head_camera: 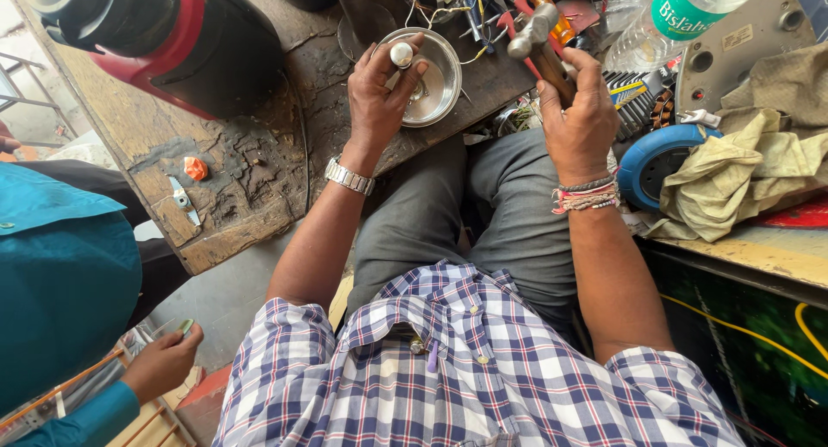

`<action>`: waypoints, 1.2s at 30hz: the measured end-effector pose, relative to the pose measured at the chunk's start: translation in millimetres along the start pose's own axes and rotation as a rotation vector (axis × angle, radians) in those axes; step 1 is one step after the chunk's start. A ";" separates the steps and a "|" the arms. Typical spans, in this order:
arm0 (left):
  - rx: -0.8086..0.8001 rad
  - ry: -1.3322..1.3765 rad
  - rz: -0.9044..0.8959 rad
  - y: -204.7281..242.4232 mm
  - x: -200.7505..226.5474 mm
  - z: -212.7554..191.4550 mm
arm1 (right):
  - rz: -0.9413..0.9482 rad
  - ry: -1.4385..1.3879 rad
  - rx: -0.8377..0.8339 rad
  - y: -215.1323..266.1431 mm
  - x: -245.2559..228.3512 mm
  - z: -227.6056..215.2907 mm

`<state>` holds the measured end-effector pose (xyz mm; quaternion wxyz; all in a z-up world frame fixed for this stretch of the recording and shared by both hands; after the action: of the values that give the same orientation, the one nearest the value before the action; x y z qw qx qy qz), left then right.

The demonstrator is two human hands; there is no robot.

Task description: The person uses a hammer and a metal punch to drive a small cylindrical component out of a metal bowl. They then use pliers to remove a ring from the component and place the parts on the workbench.

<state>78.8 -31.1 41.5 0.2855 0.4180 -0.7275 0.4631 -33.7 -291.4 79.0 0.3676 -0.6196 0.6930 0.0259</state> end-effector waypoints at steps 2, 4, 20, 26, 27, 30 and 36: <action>-0.020 0.105 -0.109 0.9 -9.3 2.4 | -0.018 0.011 0.004 -0.1 -2.4 -0.2; -0.039 0.135 -0.192 2.4 -17.1 5.1 | -0.074 0.013 0.023 0.3 -8.2 -1.6; -0.141 0.235 -0.109 -2.6 -13.4 4.4 | -0.068 -0.011 -0.003 -2.1 -10.1 -0.1; -0.160 -0.136 0.030 2.3 -1.0 23.1 | 0.084 -0.477 -0.001 -4.1 -12.6 -0.7; -0.163 -0.134 0.044 1.4 0.3 26.6 | 0.161 -0.595 -0.013 -2.1 -12.3 1.6; -0.152 -0.146 0.099 11.4 10.9 29.8 | 0.375 -0.817 -0.082 17.4 -19.3 6.0; -0.165 -0.236 0.165 4.2 42.7 35.4 | 0.137 -0.658 -0.060 22.5 -64.8 -43.3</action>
<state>53.4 -77.2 59.5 0.1925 0.3834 -0.8235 0.3712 -76.6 -253.0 136.3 0.5508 -0.5406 0.5760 0.2695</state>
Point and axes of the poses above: each hand's wrist, its own y-axis away from the middle knuckle, its own z-axis out of the palm, x = y × z, the point moved 9 cm from there along -y, towards the middle knuckle, and after that the axes turned 4 degrees about -y, right-handed, at the moved point
